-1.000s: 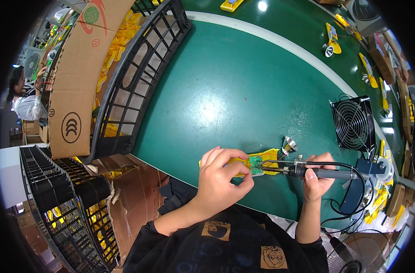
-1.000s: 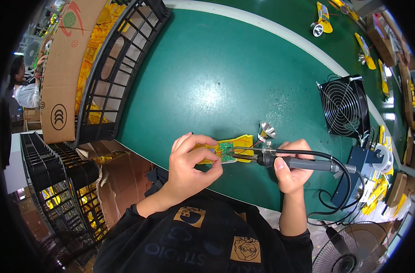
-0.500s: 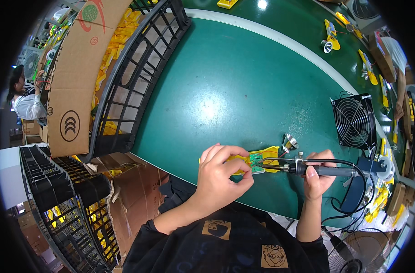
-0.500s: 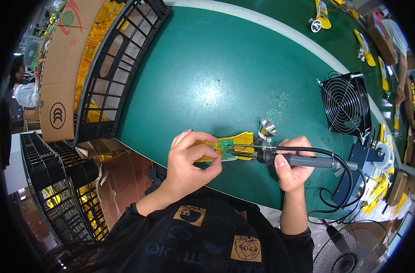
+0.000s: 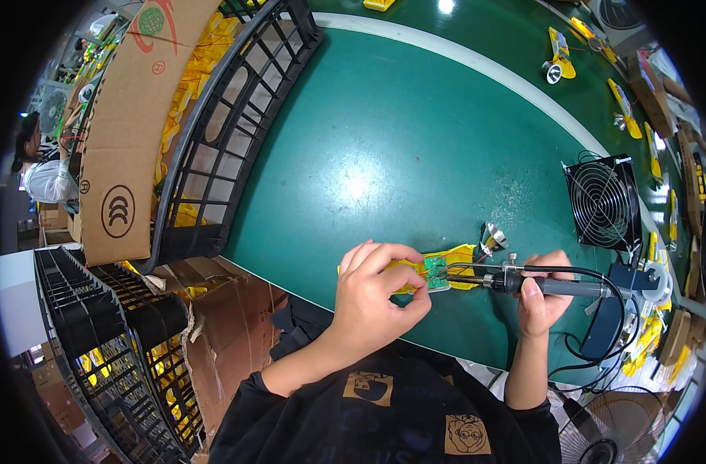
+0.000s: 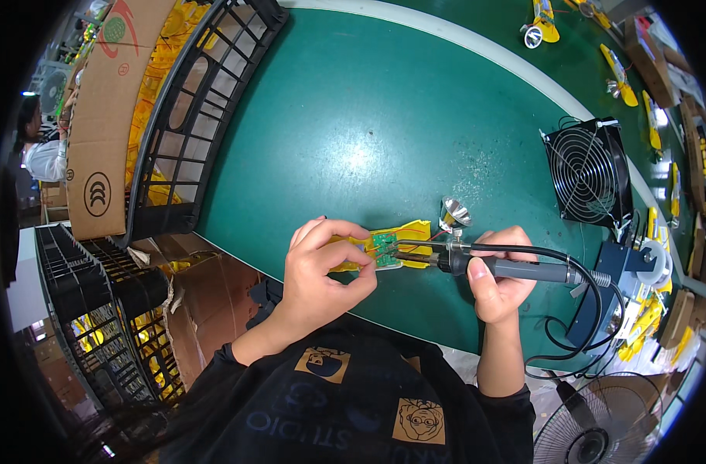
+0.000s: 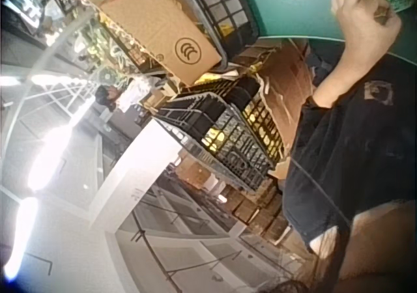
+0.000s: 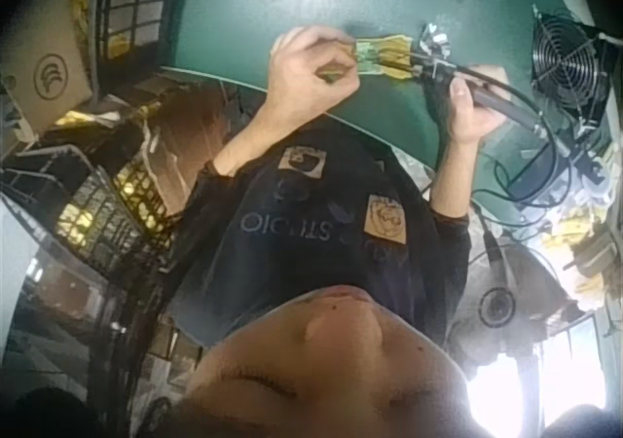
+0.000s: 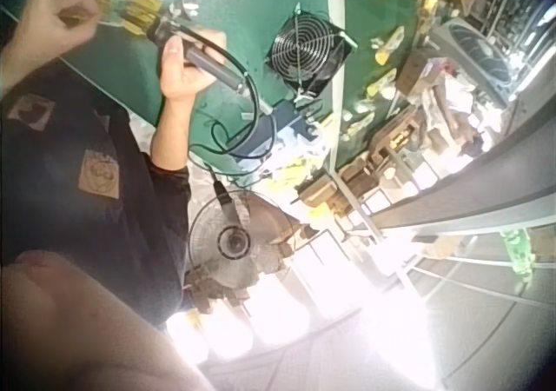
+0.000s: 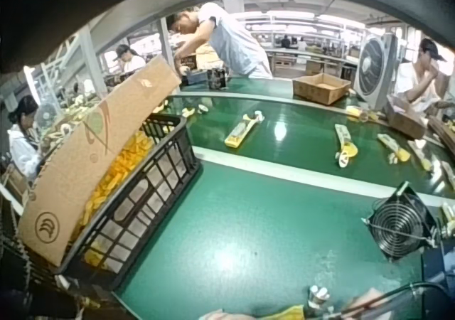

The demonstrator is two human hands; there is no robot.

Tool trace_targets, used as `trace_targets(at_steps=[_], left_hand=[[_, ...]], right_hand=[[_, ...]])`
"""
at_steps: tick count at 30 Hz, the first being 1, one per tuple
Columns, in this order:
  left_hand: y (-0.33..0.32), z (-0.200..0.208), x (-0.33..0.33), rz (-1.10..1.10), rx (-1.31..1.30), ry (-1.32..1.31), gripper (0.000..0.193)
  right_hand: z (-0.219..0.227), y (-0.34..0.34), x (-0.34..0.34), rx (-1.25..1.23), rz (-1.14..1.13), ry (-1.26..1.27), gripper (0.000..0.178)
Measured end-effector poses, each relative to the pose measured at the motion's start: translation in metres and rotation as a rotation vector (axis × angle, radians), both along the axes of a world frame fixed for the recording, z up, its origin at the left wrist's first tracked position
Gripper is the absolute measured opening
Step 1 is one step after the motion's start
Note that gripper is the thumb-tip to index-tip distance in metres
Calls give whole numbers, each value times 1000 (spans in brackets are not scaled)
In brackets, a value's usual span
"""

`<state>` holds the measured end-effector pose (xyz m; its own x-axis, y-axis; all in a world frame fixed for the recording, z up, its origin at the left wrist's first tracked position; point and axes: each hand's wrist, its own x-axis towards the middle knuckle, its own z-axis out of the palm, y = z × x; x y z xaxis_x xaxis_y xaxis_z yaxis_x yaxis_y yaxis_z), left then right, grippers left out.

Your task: The person assembles flashlights on a factory line by placing electronic components into casings, soldering the connections using a soldering iron, and setting the assembled flashlights onto a conveyor belt.

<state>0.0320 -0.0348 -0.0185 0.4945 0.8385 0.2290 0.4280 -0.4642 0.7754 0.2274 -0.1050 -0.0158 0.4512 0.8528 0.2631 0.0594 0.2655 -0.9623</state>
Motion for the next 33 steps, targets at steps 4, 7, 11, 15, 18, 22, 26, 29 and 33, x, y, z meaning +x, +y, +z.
trace_targets(at_steps=[4,7,11,15,18,22,26,29,33], left_hand=[[0,1,1,-5,-3,0,11],[0,3,0,-13,-19,16,11],[1,0,-1,-41,12,18,10],[-2,-8,-4,-52,107,-11,11],[-3,-9,-6,-37,142,-51,12],[0,2,-10,-8,195,-114,12],[-5,11,-52,65,32,54,8],[-12,23,-80,6,-114,220,14],[-20,25,-85,-248,-233,230,32]], right_hand=[[1,-1,2,51,-66,5,19],[4,-1,7,50,-90,52,23],[-1,1,14,142,-201,51,25],[-1,3,17,198,-268,93,22],[4,3,17,196,-205,145,19],[-1,4,20,213,-243,172,19],[-1,4,19,167,-285,191,21],[-3,8,16,157,-341,84,17],[-5,11,16,136,-401,62,23]])
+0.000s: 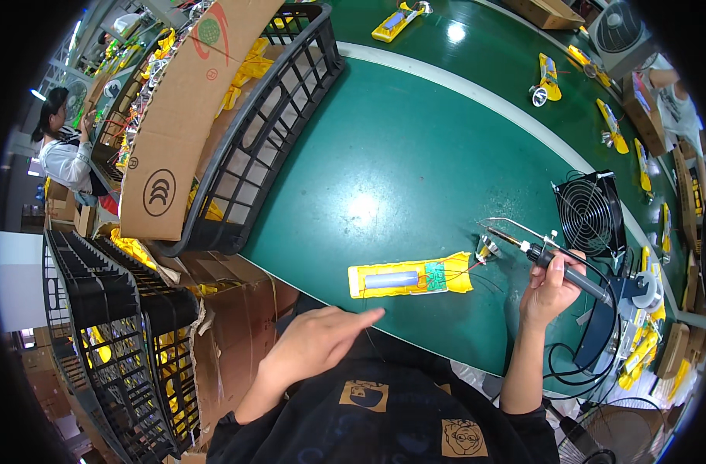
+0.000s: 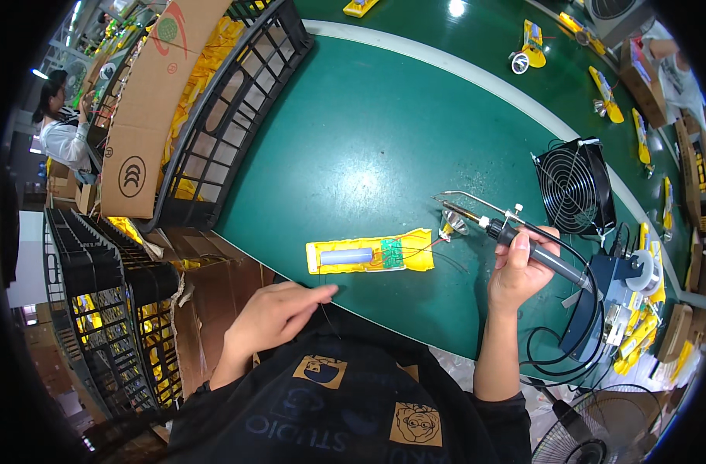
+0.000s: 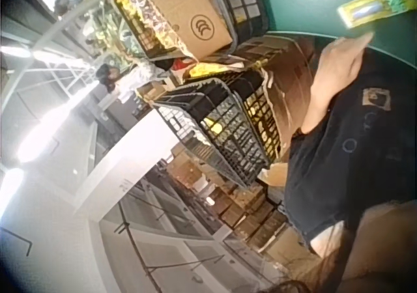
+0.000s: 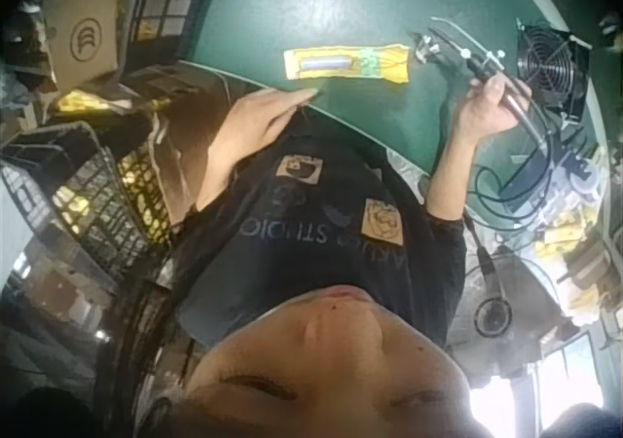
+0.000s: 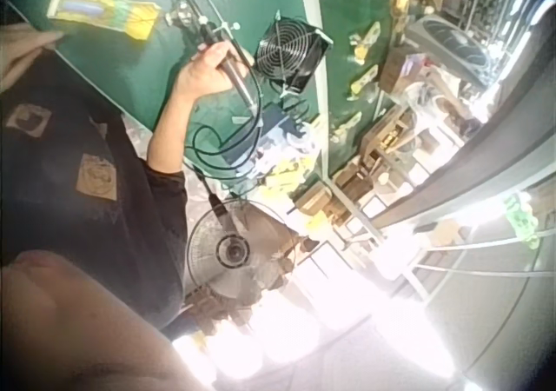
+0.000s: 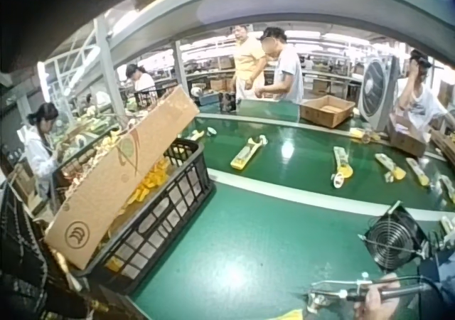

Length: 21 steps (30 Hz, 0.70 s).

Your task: The person assembles flashlights on a factory line by placing electronic components into casings, soldering the connections using a soldering iron, and setting the assembled flashlights onto a conveyor belt.

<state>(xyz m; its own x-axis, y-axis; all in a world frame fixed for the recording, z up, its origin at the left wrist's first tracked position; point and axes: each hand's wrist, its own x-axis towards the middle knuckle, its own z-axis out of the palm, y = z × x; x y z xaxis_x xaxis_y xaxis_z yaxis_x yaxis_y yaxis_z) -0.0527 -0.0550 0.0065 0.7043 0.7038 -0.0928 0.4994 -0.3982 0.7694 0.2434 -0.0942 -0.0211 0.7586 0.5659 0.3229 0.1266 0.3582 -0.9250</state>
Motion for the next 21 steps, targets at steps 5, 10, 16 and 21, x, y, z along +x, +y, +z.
trace_targets(at_steps=[5,10,16,21], left_hand=[[-4,-8,-1,-154,190,-47,28],[0,-8,19,48,251,-91,16],[1,-26,46,228,367,-342,12],[1,-30,59,281,404,-302,11]], right_hand=[[-3,0,3,5,-1,-6,21],[-4,-3,5,5,14,52,18],[2,-4,1,11,109,55,18],[4,-5,-4,-9,189,62,20]])
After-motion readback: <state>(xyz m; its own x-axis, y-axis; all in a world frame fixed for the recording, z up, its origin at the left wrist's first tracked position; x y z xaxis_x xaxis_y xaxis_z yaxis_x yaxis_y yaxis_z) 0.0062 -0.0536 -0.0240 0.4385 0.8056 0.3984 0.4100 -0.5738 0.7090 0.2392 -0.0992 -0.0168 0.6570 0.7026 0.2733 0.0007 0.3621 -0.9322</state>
